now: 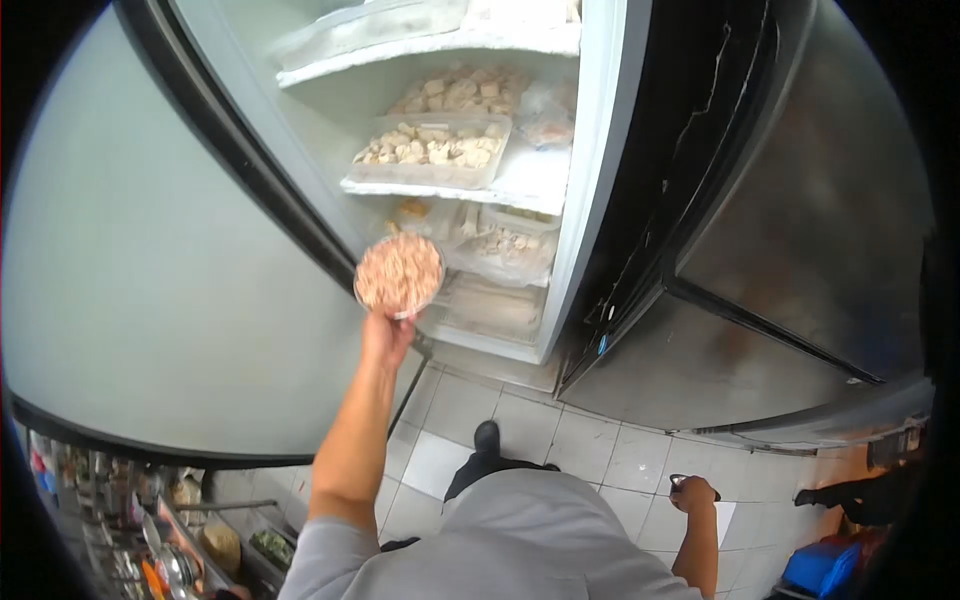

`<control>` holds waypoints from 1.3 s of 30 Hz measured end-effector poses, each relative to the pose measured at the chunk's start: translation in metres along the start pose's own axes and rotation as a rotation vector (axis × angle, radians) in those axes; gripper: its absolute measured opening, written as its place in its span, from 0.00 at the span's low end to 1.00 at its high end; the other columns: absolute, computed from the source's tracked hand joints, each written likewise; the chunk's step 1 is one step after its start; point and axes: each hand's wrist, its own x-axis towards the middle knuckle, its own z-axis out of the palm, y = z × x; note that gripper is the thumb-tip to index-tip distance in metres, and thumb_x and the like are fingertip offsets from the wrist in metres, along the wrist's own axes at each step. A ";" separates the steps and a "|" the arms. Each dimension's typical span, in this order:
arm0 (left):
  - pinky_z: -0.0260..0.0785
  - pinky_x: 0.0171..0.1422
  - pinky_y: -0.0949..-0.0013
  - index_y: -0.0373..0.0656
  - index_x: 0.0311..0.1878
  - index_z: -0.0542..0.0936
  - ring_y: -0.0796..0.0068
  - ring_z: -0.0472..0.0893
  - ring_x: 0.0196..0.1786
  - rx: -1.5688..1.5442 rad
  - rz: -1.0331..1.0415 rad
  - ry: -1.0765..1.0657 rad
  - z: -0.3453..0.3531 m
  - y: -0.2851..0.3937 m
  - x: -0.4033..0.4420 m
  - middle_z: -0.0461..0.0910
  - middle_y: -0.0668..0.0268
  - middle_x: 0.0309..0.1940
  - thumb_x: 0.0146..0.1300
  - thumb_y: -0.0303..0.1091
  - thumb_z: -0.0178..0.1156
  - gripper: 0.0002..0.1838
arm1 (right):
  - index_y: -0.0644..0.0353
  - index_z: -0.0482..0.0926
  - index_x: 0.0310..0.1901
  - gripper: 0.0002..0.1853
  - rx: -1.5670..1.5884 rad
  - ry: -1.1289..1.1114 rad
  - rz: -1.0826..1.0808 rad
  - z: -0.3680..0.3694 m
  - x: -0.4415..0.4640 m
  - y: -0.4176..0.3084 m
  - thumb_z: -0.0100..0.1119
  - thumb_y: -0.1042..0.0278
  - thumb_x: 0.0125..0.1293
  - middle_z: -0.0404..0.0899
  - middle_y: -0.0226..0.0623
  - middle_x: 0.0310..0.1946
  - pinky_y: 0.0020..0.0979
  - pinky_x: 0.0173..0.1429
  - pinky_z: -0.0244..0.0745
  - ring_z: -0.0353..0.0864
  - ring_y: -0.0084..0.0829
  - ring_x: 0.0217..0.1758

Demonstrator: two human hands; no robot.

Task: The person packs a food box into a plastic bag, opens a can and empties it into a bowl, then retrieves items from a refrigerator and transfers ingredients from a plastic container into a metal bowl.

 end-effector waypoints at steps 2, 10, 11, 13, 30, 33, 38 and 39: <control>0.74 0.23 0.78 0.32 0.56 0.73 0.63 0.83 0.29 -0.019 -0.042 0.044 0.022 0.020 0.071 0.82 0.49 0.41 0.66 0.25 0.46 0.17 | 0.53 0.90 0.52 0.26 0.027 0.053 0.078 0.009 -0.027 0.004 0.74 0.44 0.59 0.89 0.44 0.53 0.47 0.62 0.83 0.87 0.47 0.60; 0.77 0.23 0.76 0.30 0.52 0.73 0.63 0.83 0.27 0.024 -0.048 0.039 0.033 0.023 0.250 0.79 0.52 0.35 0.71 0.27 0.47 0.12 | 0.57 0.90 0.52 0.23 0.176 -0.058 0.380 0.126 -0.118 -0.028 0.55 0.48 0.71 0.88 0.50 0.56 0.48 0.65 0.83 0.88 0.51 0.60; 0.79 0.24 0.76 0.31 0.55 0.72 0.64 0.83 0.28 0.049 -0.042 0.100 0.036 0.022 0.251 0.80 0.54 0.36 0.73 0.27 0.49 0.13 | 0.57 0.90 0.52 0.24 0.232 -0.086 0.480 0.141 -0.136 -0.041 0.54 0.48 0.72 0.88 0.50 0.56 0.48 0.66 0.82 0.87 0.51 0.61; 0.84 0.31 0.74 0.33 0.65 0.69 0.67 0.85 0.31 0.072 0.091 0.144 0.031 0.003 0.243 0.83 0.54 0.38 0.75 0.26 0.56 0.18 | 0.58 0.89 0.54 0.24 0.345 -0.173 0.647 0.178 -0.172 -0.066 0.59 0.46 0.71 0.87 0.48 0.58 0.47 0.67 0.82 0.86 0.50 0.64; 0.56 0.87 0.52 0.49 0.83 0.65 0.53 0.60 0.85 2.274 0.532 -0.203 0.148 -0.075 0.269 0.60 0.55 0.84 0.67 0.51 0.60 0.42 | 0.59 0.91 0.46 0.25 0.645 -0.302 0.754 0.340 -0.240 -0.133 0.70 0.42 0.65 0.90 0.48 0.47 0.44 0.58 0.83 0.90 0.45 0.55; 0.52 0.88 0.53 0.49 0.82 0.67 0.52 0.58 0.86 2.117 0.594 -0.131 0.122 -0.099 0.296 0.61 0.55 0.84 0.66 0.54 0.60 0.42 | 0.60 0.91 0.44 0.25 0.676 -0.266 0.735 0.359 -0.228 -0.128 0.70 0.42 0.64 0.91 0.49 0.45 0.43 0.56 0.84 0.91 0.45 0.54; 0.53 0.87 0.58 0.45 0.81 0.67 0.54 0.63 0.84 2.069 0.390 -0.273 0.150 -0.065 0.261 0.65 0.52 0.82 0.62 0.56 0.67 0.47 | 0.60 0.92 0.43 0.23 0.874 -0.046 0.723 0.405 -0.214 -0.111 0.72 0.45 0.65 0.92 0.47 0.43 0.42 0.54 0.84 0.92 0.41 0.50; 0.59 0.84 0.58 0.43 0.81 0.67 0.56 0.65 0.82 2.001 0.273 -0.372 0.157 -0.053 0.247 0.66 0.52 0.81 0.61 0.55 0.70 0.48 | 0.59 0.92 0.44 0.21 0.968 -0.080 0.803 0.380 -0.220 -0.111 0.73 0.46 0.65 0.92 0.47 0.44 0.41 0.53 0.84 0.92 0.40 0.50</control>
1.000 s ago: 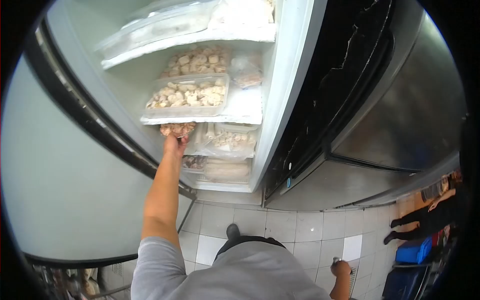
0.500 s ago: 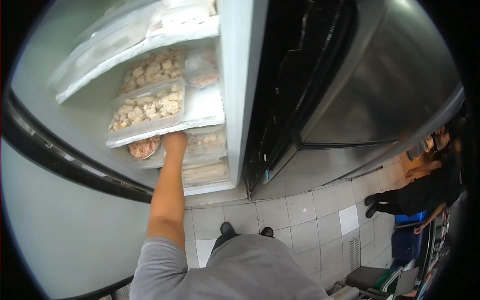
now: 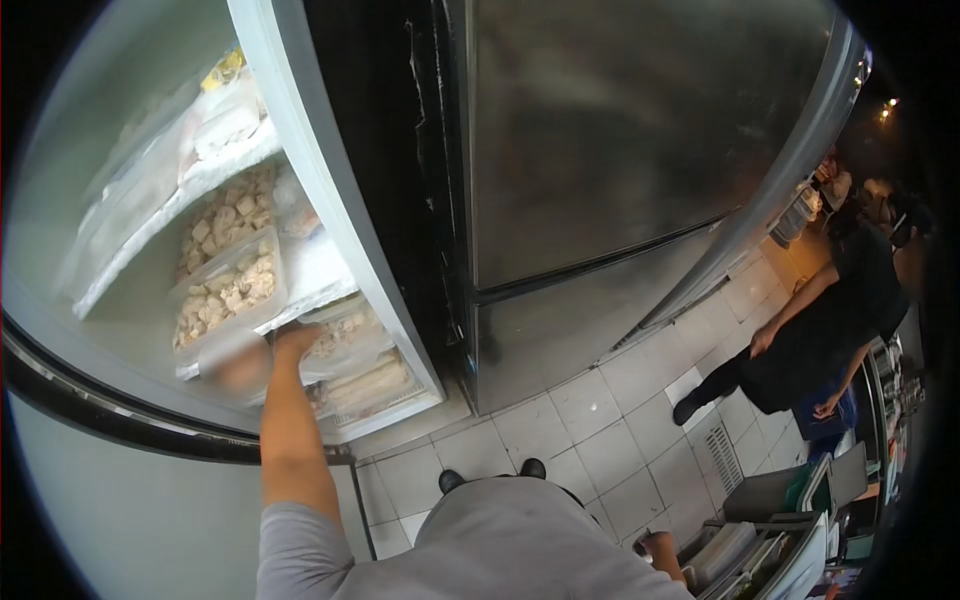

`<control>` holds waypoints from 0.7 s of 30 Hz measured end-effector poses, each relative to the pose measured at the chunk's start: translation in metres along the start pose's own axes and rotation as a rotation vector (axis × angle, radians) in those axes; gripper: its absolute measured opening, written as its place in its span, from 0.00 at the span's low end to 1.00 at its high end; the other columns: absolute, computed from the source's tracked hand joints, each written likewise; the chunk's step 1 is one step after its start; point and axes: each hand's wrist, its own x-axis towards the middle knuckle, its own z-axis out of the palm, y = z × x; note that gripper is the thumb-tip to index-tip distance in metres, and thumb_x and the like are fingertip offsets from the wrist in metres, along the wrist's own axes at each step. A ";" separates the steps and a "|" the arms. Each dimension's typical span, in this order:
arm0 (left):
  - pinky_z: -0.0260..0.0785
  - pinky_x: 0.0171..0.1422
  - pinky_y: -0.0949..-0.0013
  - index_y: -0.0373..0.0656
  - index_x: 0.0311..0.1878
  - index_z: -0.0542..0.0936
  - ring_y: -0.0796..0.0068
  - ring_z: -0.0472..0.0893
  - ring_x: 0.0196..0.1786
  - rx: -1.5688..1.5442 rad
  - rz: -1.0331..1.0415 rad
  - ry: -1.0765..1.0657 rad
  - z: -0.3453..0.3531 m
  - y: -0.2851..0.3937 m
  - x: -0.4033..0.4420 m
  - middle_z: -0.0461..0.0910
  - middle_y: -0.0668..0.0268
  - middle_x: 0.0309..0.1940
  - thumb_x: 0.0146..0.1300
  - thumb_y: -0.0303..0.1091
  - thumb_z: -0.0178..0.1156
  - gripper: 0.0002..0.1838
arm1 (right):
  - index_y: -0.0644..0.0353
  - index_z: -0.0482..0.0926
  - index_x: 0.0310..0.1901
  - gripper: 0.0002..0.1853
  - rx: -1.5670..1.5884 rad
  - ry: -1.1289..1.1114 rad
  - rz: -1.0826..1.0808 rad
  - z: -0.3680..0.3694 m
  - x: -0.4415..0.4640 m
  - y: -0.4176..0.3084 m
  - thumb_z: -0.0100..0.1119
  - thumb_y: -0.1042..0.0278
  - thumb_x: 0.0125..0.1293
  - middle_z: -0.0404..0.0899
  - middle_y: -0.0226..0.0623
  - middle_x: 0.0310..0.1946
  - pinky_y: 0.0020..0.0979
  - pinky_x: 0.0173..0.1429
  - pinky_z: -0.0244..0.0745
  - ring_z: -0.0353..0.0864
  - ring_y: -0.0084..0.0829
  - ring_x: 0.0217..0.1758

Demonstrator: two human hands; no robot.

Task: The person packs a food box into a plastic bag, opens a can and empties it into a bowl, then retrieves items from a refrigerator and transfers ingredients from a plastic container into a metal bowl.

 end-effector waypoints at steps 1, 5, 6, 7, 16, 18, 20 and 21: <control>0.68 0.75 0.57 0.43 0.77 0.72 0.58 0.72 0.75 -0.172 0.100 0.074 0.028 -0.038 0.027 0.74 0.53 0.75 0.59 0.53 0.73 0.45 | 0.59 0.92 0.44 0.20 0.079 -0.030 0.085 -0.011 -0.006 -0.010 0.74 0.48 0.65 0.92 0.47 0.45 0.41 0.52 0.84 0.93 0.38 0.50; 0.81 0.46 0.66 0.41 0.59 0.83 0.67 0.85 0.43 -0.946 -0.222 -0.292 0.022 -0.080 0.034 0.86 0.64 0.47 0.63 0.36 0.72 0.22 | 0.57 0.92 0.46 0.20 -0.294 -0.082 -0.043 -0.016 0.034 -0.002 0.72 0.47 0.66 0.92 0.47 0.46 0.42 0.54 0.83 0.92 0.39 0.50; 0.80 0.36 0.70 0.45 0.50 0.84 0.75 0.82 0.32 -1.102 -0.178 -0.383 0.006 -0.082 0.021 0.84 0.69 0.38 0.68 0.36 0.70 0.11 | 0.57 0.92 0.46 0.21 -0.336 -0.065 -0.092 -0.026 0.031 -0.003 0.70 0.45 0.67 0.91 0.46 0.47 0.42 0.55 0.83 0.92 0.39 0.52; 0.81 0.35 0.67 0.43 0.52 0.83 0.69 0.84 0.33 -1.210 -0.242 -0.287 -0.007 -0.072 0.003 0.84 0.67 0.36 0.70 0.39 0.70 0.14 | 0.56 0.92 0.46 0.22 -0.382 -0.050 -0.147 -0.036 0.027 -0.006 0.68 0.44 0.68 0.91 0.46 0.47 0.43 0.56 0.83 0.91 0.39 0.53; 0.78 0.66 0.54 0.35 0.65 0.80 0.43 0.83 0.60 0.004 0.121 0.234 -0.025 -0.086 -0.057 0.84 0.46 0.56 0.46 0.43 0.80 0.42 | 0.60 0.91 0.47 0.26 -0.843 -0.070 -0.513 -0.066 0.139 -0.046 0.61 0.42 0.70 0.91 0.44 0.52 0.45 0.58 0.82 0.89 0.43 0.57; 0.75 0.71 0.57 0.32 0.69 0.77 0.44 0.80 0.67 0.117 0.143 0.241 -0.027 -0.061 -0.069 0.80 0.42 0.64 0.41 0.41 0.81 0.49 | 0.63 0.90 0.49 0.29 -0.807 0.058 -0.501 -0.083 0.133 -0.088 0.62 0.40 0.70 0.90 0.46 0.52 0.46 0.60 0.82 0.89 0.47 0.57; 0.74 0.73 0.55 0.31 0.71 0.74 0.46 0.80 0.68 0.114 0.222 0.201 -0.015 -0.065 -0.065 0.78 0.41 0.66 0.40 0.39 0.80 0.51 | 0.60 0.89 0.52 0.25 -0.542 0.074 -0.404 -0.101 0.138 -0.110 0.59 0.44 0.72 0.89 0.50 0.51 0.49 0.60 0.82 0.89 0.47 0.56; 0.73 0.73 0.54 0.32 0.73 0.73 0.46 0.80 0.69 0.087 0.176 0.146 -0.008 -0.064 -0.059 0.78 0.40 0.66 0.40 0.39 0.80 0.52 | 0.55 0.89 0.56 0.25 -0.493 0.056 -0.283 -0.135 0.079 -0.157 0.61 0.44 0.71 0.88 0.50 0.55 0.49 0.62 0.81 0.88 0.47 0.59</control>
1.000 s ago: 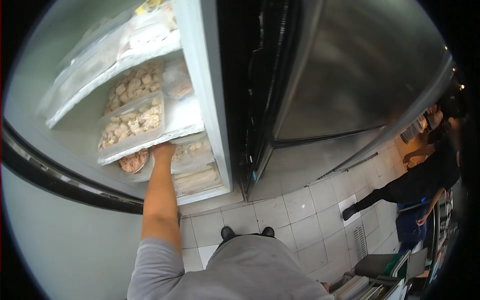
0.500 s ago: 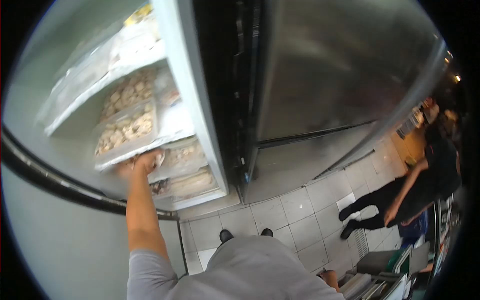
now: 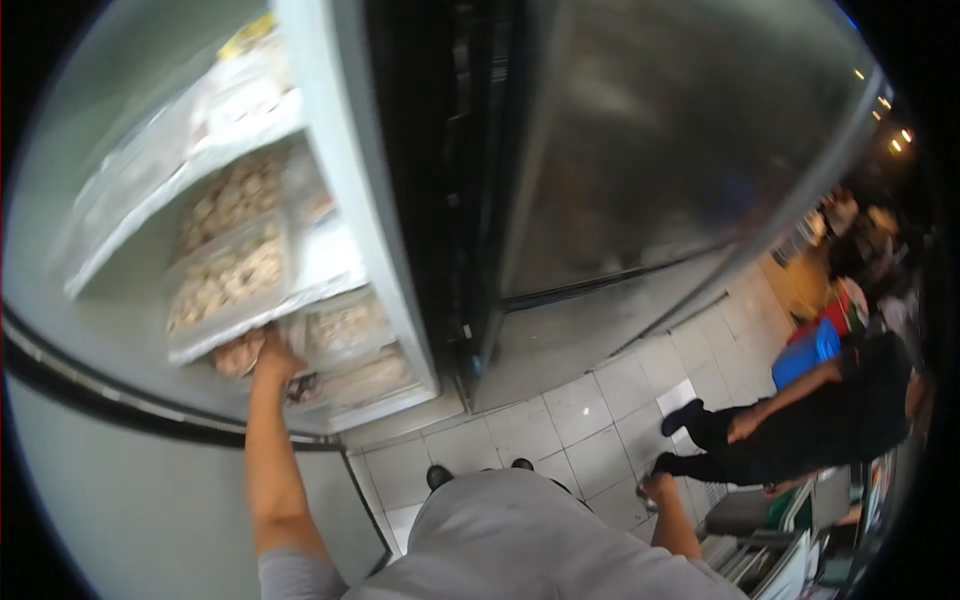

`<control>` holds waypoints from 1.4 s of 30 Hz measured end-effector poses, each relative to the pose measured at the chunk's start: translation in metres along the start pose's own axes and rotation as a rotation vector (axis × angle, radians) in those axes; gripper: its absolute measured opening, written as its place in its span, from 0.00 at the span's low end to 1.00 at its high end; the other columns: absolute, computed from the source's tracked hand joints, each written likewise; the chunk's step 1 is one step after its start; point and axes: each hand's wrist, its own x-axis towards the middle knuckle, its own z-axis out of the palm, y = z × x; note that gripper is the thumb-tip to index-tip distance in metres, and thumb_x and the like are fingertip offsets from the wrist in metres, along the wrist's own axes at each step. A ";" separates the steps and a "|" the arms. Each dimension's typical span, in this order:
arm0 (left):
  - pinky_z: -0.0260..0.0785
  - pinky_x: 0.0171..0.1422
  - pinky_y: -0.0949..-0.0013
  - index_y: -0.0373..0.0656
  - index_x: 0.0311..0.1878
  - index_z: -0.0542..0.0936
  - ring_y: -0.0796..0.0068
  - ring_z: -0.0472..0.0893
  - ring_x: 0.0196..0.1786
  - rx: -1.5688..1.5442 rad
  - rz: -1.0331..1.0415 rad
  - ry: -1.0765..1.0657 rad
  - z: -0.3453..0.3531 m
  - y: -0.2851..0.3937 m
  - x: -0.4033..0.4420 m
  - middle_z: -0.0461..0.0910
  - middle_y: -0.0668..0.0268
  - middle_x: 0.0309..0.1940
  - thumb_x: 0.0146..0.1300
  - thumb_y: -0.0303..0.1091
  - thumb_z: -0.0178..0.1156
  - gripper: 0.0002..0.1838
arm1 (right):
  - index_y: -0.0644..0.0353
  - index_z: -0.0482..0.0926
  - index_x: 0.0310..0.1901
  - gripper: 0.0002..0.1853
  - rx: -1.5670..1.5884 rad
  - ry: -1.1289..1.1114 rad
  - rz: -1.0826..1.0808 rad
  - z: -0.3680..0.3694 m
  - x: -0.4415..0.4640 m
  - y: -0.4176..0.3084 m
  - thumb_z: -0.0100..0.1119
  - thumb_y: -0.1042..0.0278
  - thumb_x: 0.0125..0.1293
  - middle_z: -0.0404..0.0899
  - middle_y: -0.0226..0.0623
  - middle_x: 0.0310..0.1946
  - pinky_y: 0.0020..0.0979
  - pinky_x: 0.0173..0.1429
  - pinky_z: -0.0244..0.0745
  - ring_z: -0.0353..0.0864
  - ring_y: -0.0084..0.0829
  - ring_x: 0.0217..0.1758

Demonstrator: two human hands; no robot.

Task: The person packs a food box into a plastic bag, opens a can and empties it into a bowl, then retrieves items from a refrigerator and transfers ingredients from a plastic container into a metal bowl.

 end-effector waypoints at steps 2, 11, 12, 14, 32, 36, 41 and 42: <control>0.75 0.70 0.52 0.37 0.72 0.75 0.48 0.82 0.66 -0.059 -0.009 0.068 -0.004 0.020 -0.009 0.81 0.41 0.63 0.42 0.38 0.79 0.49 | 0.59 0.90 0.51 0.26 0.377 0.174 0.119 0.001 0.005 0.006 0.74 0.46 0.60 0.89 0.54 0.49 0.46 0.60 0.83 0.89 0.50 0.56; 0.74 0.71 0.57 0.40 0.79 0.70 0.48 0.83 0.66 -0.350 -0.218 0.023 -0.033 0.047 -0.087 0.82 0.39 0.63 0.48 0.39 0.76 0.51 | 0.60 0.90 0.52 0.25 0.510 0.279 0.106 -0.084 -0.070 -0.063 0.78 0.53 0.57 0.88 0.54 0.49 0.49 0.61 0.81 0.89 0.52 0.54; 0.73 0.72 0.58 0.38 0.79 0.70 0.47 0.82 0.67 -0.442 -0.261 0.037 -0.014 0.034 -0.095 0.81 0.38 0.64 0.49 0.38 0.76 0.51 | 0.60 0.90 0.52 0.25 0.477 0.267 0.056 -0.095 -0.076 -0.071 0.78 0.53 0.57 0.88 0.54 0.49 0.49 0.61 0.81 0.89 0.52 0.54; 0.73 0.71 0.58 0.34 0.76 0.71 0.46 0.83 0.65 -0.532 -0.289 0.154 0.033 0.012 -0.109 0.83 0.40 0.61 0.50 0.36 0.76 0.48 | 0.61 0.90 0.51 0.24 0.490 0.409 -0.007 -0.119 -0.090 -0.097 0.80 0.57 0.54 0.88 0.54 0.47 0.49 0.59 0.82 0.88 0.53 0.52; 0.80 0.61 0.64 0.39 0.77 0.68 0.67 0.84 0.58 -1.880 -0.467 0.162 0.037 0.222 -0.407 0.83 0.61 0.56 0.57 0.29 0.76 0.44 | 0.70 0.85 0.48 0.17 -0.062 -0.217 -1.707 -0.269 -0.142 -0.439 0.71 0.62 0.68 0.87 0.57 0.44 0.46 0.54 0.80 0.87 0.56 0.47; 0.77 0.64 0.66 0.39 0.78 0.68 0.71 0.83 0.61 -1.730 -0.426 0.181 0.019 0.257 -0.470 0.81 0.64 0.58 0.57 0.28 0.75 0.45 | 0.67 0.86 0.47 0.12 -0.230 -0.223 -1.961 -0.232 -0.235 -0.473 0.68 0.68 0.67 0.87 0.57 0.50 0.47 0.62 0.79 0.84 0.58 0.58; 0.79 0.56 0.67 0.40 0.78 0.69 0.73 0.84 0.50 -1.746 -0.420 0.646 0.018 0.316 -0.574 0.85 0.61 0.50 0.53 0.30 0.78 0.47 | 0.62 0.87 0.45 0.09 -0.482 -0.403 -2.473 -0.158 -0.295 -0.457 0.70 0.69 0.66 0.87 0.51 0.43 0.49 0.56 0.79 0.85 0.56 0.51; 0.80 0.55 0.65 0.40 0.76 0.69 0.72 0.85 0.49 -1.646 -0.434 0.889 0.019 0.324 -0.596 0.85 0.61 0.49 0.52 0.31 0.79 0.46 | 0.64 0.86 0.44 0.09 -0.620 -0.523 -2.552 -0.152 -0.312 -0.447 0.71 0.68 0.65 0.87 0.50 0.40 0.48 0.51 0.79 0.85 0.56 0.46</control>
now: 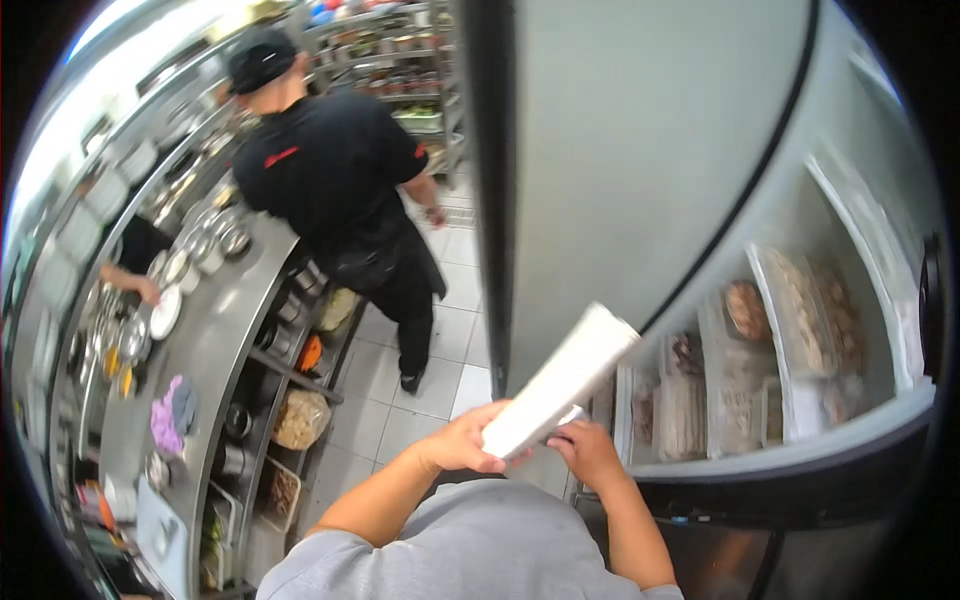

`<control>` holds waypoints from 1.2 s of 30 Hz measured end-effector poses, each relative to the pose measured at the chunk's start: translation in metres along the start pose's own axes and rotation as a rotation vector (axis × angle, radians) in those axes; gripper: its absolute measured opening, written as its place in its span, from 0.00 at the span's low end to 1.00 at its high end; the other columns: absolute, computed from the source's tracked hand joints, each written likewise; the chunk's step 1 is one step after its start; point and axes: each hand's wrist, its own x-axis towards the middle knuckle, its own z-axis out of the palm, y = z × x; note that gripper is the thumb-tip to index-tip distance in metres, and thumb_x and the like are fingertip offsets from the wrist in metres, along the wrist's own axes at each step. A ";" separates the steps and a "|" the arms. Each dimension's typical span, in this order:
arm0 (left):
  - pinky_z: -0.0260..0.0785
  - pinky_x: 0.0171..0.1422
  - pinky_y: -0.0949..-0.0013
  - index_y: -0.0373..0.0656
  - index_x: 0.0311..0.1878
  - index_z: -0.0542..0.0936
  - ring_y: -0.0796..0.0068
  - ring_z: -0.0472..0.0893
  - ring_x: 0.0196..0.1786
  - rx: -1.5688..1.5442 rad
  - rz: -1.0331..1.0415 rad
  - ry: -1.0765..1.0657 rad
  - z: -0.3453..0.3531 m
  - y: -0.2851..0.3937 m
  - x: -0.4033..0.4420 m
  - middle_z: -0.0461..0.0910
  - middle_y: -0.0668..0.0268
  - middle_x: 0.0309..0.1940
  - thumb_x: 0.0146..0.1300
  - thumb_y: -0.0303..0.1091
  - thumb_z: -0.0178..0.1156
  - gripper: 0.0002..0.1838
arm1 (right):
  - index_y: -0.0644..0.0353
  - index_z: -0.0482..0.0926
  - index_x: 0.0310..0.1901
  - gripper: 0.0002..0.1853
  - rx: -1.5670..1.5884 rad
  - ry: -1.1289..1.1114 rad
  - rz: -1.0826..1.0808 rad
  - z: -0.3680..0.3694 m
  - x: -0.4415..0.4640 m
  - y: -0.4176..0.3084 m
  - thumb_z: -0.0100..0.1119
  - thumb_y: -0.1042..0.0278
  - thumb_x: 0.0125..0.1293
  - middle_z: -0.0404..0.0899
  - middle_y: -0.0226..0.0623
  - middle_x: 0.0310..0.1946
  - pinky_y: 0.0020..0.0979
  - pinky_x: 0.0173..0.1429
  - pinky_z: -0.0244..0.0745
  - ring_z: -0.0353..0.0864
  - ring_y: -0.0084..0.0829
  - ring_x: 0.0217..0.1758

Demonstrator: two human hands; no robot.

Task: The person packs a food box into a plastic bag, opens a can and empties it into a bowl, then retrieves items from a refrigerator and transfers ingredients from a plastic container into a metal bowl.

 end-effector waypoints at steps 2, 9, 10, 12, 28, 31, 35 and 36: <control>0.81 0.52 0.65 0.39 0.72 0.71 0.71 0.86 0.47 0.041 0.298 0.198 -0.028 0.015 -0.028 0.85 0.62 0.48 0.52 0.37 0.80 0.44 | 0.62 0.87 0.41 0.10 0.002 -0.064 -0.078 0.023 0.019 -0.020 0.73 0.64 0.65 0.85 0.48 0.37 0.48 0.47 0.78 0.84 0.54 0.42; 0.81 0.60 0.64 0.32 0.68 0.72 0.69 0.87 0.52 0.178 0.414 0.765 -0.166 0.068 0.018 0.86 0.59 0.53 0.53 0.33 0.79 0.40 | 0.58 0.86 0.38 0.11 -0.030 -0.284 -0.304 0.081 0.083 -0.076 0.71 0.59 0.66 0.84 0.42 0.34 0.49 0.48 0.77 0.84 0.51 0.41; 0.80 0.62 0.63 0.32 0.66 0.74 0.68 0.87 0.53 0.143 0.426 0.718 -0.179 0.069 0.037 0.87 0.59 0.52 0.53 0.31 0.78 0.37 | 0.59 0.86 0.38 0.11 -0.082 -0.299 -0.325 0.085 0.091 -0.085 0.72 0.59 0.66 0.85 0.42 0.34 0.49 0.48 0.78 0.85 0.51 0.42; 0.79 0.58 0.67 0.32 0.63 0.77 0.71 0.86 0.51 0.236 0.332 0.726 -0.182 0.077 0.072 0.87 0.59 0.49 0.50 0.31 0.76 0.35 | 0.59 0.86 0.38 0.11 -0.141 -0.322 -0.350 0.096 0.107 -0.094 0.72 0.59 0.65 0.85 0.42 0.35 0.49 0.49 0.79 0.85 0.51 0.42; 0.78 0.61 0.67 0.38 0.65 0.77 0.76 0.84 0.52 0.048 -0.187 -0.398 -0.131 0.015 0.136 0.86 0.66 0.48 0.52 0.23 0.73 0.34 | 0.60 0.80 0.63 0.23 0.002 -0.400 0.182 0.201 0.187 -0.043 0.66 0.57 0.72 0.84 0.48 0.57 0.45 0.72 0.73 0.81 0.46 0.64; 0.77 0.62 0.65 0.38 0.64 0.77 0.72 0.84 0.52 0.063 -0.097 -0.246 -0.163 0.037 0.133 0.86 0.63 0.49 0.52 0.26 0.74 0.33 | 0.57 0.83 0.57 0.15 -0.339 -0.128 0.204 0.191 0.188 -0.014 0.57 0.62 0.75 0.86 0.44 0.51 0.44 0.71 0.72 0.83 0.41 0.59; 0.79 0.53 0.67 0.39 0.61 0.77 0.73 0.85 0.47 0.354 0.012 0.216 -0.265 0.043 0.140 0.85 0.64 0.46 0.54 0.31 0.78 0.31 | 0.49 0.88 0.42 0.07 -0.566 0.087 0.348 0.124 0.196 -0.017 0.65 0.71 0.64 0.84 0.29 0.39 0.47 0.71 0.68 0.84 0.35 0.48; 0.80 0.51 0.65 0.40 0.60 0.76 0.72 0.84 0.45 0.285 -0.014 0.296 -0.288 0.038 0.144 0.84 0.65 0.45 0.57 0.31 0.77 0.29 | 0.48 0.88 0.39 0.06 -0.611 0.256 0.304 0.116 0.198 -0.015 0.65 0.72 0.62 0.84 0.27 0.37 0.49 0.70 0.68 0.83 0.33 0.47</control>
